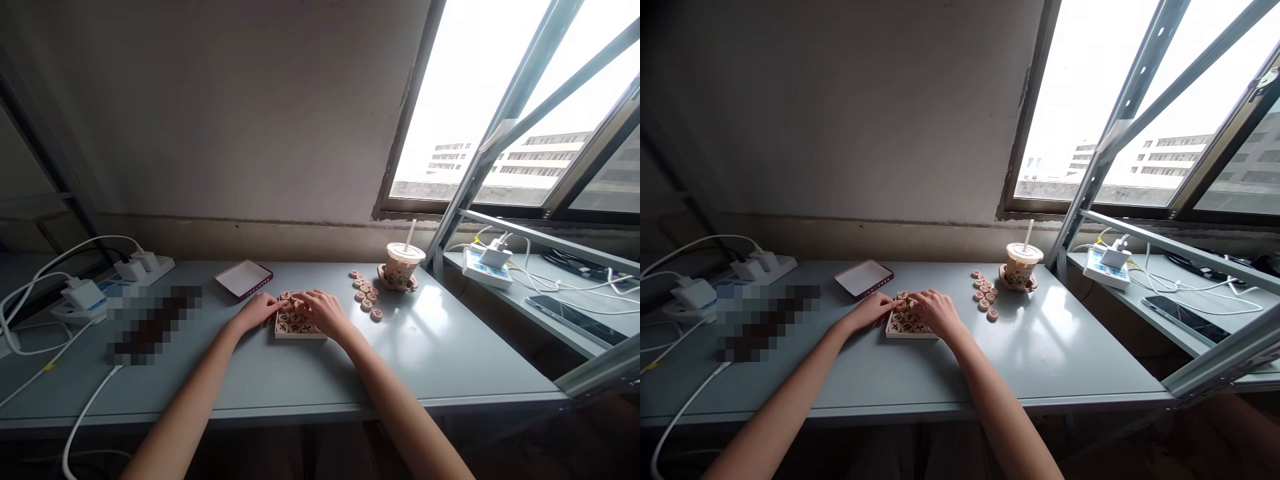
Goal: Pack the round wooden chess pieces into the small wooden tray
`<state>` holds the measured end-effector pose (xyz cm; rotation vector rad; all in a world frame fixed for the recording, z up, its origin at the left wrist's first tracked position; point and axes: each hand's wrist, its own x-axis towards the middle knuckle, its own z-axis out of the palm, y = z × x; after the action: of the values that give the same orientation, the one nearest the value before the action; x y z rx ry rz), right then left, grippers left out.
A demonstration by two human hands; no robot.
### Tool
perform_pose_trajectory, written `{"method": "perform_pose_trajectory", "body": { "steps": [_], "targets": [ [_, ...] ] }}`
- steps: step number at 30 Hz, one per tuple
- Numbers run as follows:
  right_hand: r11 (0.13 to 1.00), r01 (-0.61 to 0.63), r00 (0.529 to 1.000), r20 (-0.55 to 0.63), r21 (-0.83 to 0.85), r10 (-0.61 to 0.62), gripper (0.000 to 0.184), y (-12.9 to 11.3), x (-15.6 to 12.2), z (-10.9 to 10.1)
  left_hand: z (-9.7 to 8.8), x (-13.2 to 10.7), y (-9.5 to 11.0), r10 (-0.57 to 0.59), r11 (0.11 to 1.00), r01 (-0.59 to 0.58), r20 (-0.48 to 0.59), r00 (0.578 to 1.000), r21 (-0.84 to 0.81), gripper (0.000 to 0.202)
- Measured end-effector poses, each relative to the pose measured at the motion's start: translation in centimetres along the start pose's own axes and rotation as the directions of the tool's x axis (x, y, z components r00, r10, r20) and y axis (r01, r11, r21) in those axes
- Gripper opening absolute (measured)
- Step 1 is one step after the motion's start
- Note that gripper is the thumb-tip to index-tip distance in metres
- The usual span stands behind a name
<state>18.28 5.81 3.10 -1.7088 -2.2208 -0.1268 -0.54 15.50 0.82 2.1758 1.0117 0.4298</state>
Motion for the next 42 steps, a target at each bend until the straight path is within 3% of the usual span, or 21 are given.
{"method": "perform_pose_trajectory", "body": {
  "steps": [10, 14, 16, 18, 20, 23, 25, 27, 29, 31, 33, 35, 38, 42],
  "targets": [
    [0.994, -0.094, 0.996, -0.005, 0.059, 0.095, 0.022, 0.1, 0.0, -0.5, -0.3, -0.5, 0.9, -0.007, 1.000, 0.007, 0.004, 1.000, -0.013, 0.057],
    [0.991, -0.137, 0.990, -0.023, 0.009, 0.137, 0.021, 0.6, 0.0, -0.9, -0.4, -0.4, 0.7, -0.029, 0.999, 0.029, 0.019, 0.999, -0.029, 0.059],
    [0.973, -0.225, 0.972, -0.083, -0.054, 0.221, 0.023, 1.5, -0.1, -1.4, -0.5, -0.4, 0.5, -0.059, 0.998, 0.059, 0.039, 0.997, -0.010, 0.062],
    [0.911, -0.384, 0.918, -0.165, -0.151, 0.360, 0.026, 2.9, -0.5, -1.8, -0.7, -0.3, 0.3, -0.092, 0.996, 0.092, 0.087, 0.992, -0.001, 0.062],
    [0.784, -0.572, 0.820, -0.206, -0.241, 0.534, 0.028, 4.6, -1.0, -2.0, -0.9, -0.3, 0.0, -0.107, 0.993, 0.112, 0.152, 0.983, -0.027, 0.060],
    [0.601, -0.747, 0.650, -0.128, -0.284, 0.749, 0.030, 6.8, -1.9, -1.9, -1.0, -0.3, -0.2, -0.097, 0.993, 0.109, 0.213, 0.972, -0.045, 0.054],
    [0.580, -0.764, 0.620, -0.072, -0.282, 0.782, 0.031, 7.6, -2.1, -1.7, -1.0, -0.2, -0.3, -0.088, 0.995, 0.097, 0.222, 0.971, -0.029, 0.047],
    [0.623, -0.733, 0.662, -0.080, -0.272, 0.745, 0.028, 7.7, -2.0, -1.7, -1.0, -0.1, -0.4, -0.082, 0.996, 0.088, 0.228, 0.970, -0.019, 0.041],
    [0.721, -0.664, 0.746, -0.108, -0.195, 0.657, 0.024, 7.1, -1.8, -2.1, -0.9, 0.0, -0.4, -0.076, 0.996, 0.082, 0.229, 0.970, -0.017, 0.037],
    [0.879, -0.477, 0.876, -0.093, -0.024, 0.473, 0.025, 6.1, -1.5, -2.5, -0.8, 0.0, -0.4, -0.067, 0.997, 0.074, 0.230, 0.971, -0.022, 0.035],
    [0.966, -0.216, 0.970, -0.079, 0.145, 0.229, 0.025, 5.0, -1.2, -2.8, -0.8, -0.1, -0.4, -0.061, 0.997, 0.069, 0.223, 0.973, -0.029, 0.035],
    [0.976, -0.057, 0.996, -0.058, 0.209, 0.071, 0.024, 4.1, -1.0, -2.7, -0.7, -0.1, -0.4, -0.063, 0.997, 0.070, 0.209, 0.976, -0.025, 0.035],
    [0.987, -0.013, 1.000, -0.022, 0.163, 0.017, 0.020, 3.3, -0.7, -1.8, -0.7, 0.0, -0.5, -0.064, 0.997, 0.069, 0.208, 0.976, -0.018, 0.033],
    [0.997, 0.013, 0.998, -0.058, 0.075, -0.009, 0.020, 2.9, -0.5, -0.6, -0.6, 0.2, -0.9, -0.043, 0.998, 0.050, 0.215, 0.976, -0.029, 0.031]
  ]
}}
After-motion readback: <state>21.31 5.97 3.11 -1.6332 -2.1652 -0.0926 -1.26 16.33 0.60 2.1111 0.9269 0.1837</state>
